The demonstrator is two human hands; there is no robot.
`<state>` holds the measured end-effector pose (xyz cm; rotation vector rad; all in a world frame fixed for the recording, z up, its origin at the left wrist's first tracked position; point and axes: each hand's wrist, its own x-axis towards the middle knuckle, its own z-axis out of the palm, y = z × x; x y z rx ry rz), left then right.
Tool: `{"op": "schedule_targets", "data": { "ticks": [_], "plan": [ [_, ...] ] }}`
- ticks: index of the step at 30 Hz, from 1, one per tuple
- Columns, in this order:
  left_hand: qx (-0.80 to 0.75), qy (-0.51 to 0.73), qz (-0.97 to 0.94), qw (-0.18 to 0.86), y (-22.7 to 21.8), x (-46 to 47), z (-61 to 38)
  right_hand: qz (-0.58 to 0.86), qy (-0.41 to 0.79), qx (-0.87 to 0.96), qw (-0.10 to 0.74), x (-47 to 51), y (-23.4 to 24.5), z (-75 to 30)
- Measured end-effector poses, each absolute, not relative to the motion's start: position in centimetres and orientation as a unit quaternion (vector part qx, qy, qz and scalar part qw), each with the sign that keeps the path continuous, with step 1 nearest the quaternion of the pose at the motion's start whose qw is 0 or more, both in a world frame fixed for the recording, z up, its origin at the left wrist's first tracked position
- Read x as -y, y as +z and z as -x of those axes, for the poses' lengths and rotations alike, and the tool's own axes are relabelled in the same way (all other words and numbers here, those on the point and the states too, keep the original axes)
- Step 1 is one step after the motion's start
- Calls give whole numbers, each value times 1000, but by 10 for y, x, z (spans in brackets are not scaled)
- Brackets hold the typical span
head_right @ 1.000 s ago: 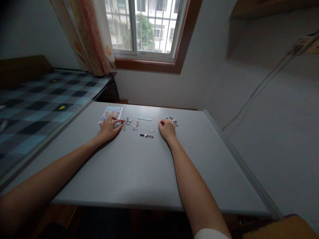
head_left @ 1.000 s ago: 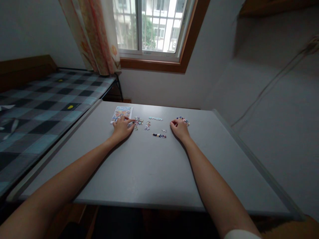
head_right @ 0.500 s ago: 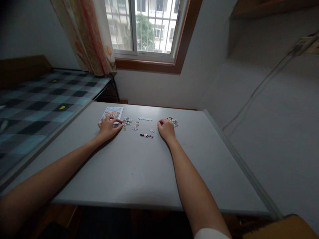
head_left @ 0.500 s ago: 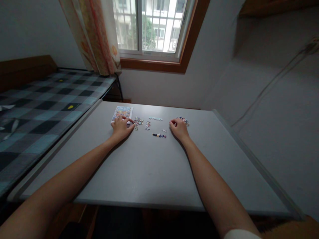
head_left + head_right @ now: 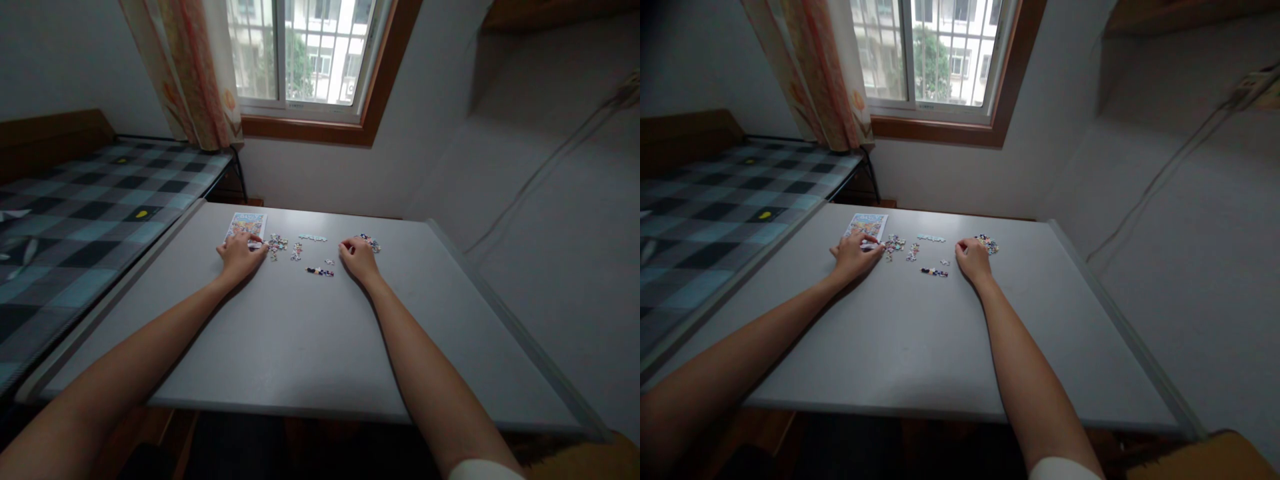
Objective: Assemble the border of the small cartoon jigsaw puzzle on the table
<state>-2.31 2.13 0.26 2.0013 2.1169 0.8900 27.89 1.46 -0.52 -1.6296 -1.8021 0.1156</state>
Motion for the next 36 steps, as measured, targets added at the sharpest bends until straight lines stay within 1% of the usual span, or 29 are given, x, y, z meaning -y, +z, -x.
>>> {"op": "schedule_targets", "data": {
  "ticks": [5, 8, 13, 17, 24, 27, 31, 36],
  "plan": [
    [-682, 348, -638, 87, 9, -22, 25, 628, 49, 698, 339, -15, -5, -278],
    [-639, 364, -674, 76, 11, -17, 21, 630, 48, 698, 338, -15, -5, -278],
    [-525, 298, -796, 37, 12, 1, 5, 622, 44, 705, 339, -14, -6, -277],
    [-450, 262, -853, 41, 9, 12, -3, 613, 47, 712, 340, -12, -3, -272],
    [-435, 227, -870, 55, 4, 11, -4, 579, 79, 742, 329, -9, 7, -260],
    [-435, 220, -871, 56, 4, 12, -5, 555, 122, 765, 304, -5, 14, -255],
    [-426, 220, -876, 53, 5, 14, -6, 533, 177, 792, 240, 4, 26, -247],
    [-429, 216, -875, 67, 7, 13, -6, 537, 187, 802, 182, 11, 32, -240]
  ]
}}
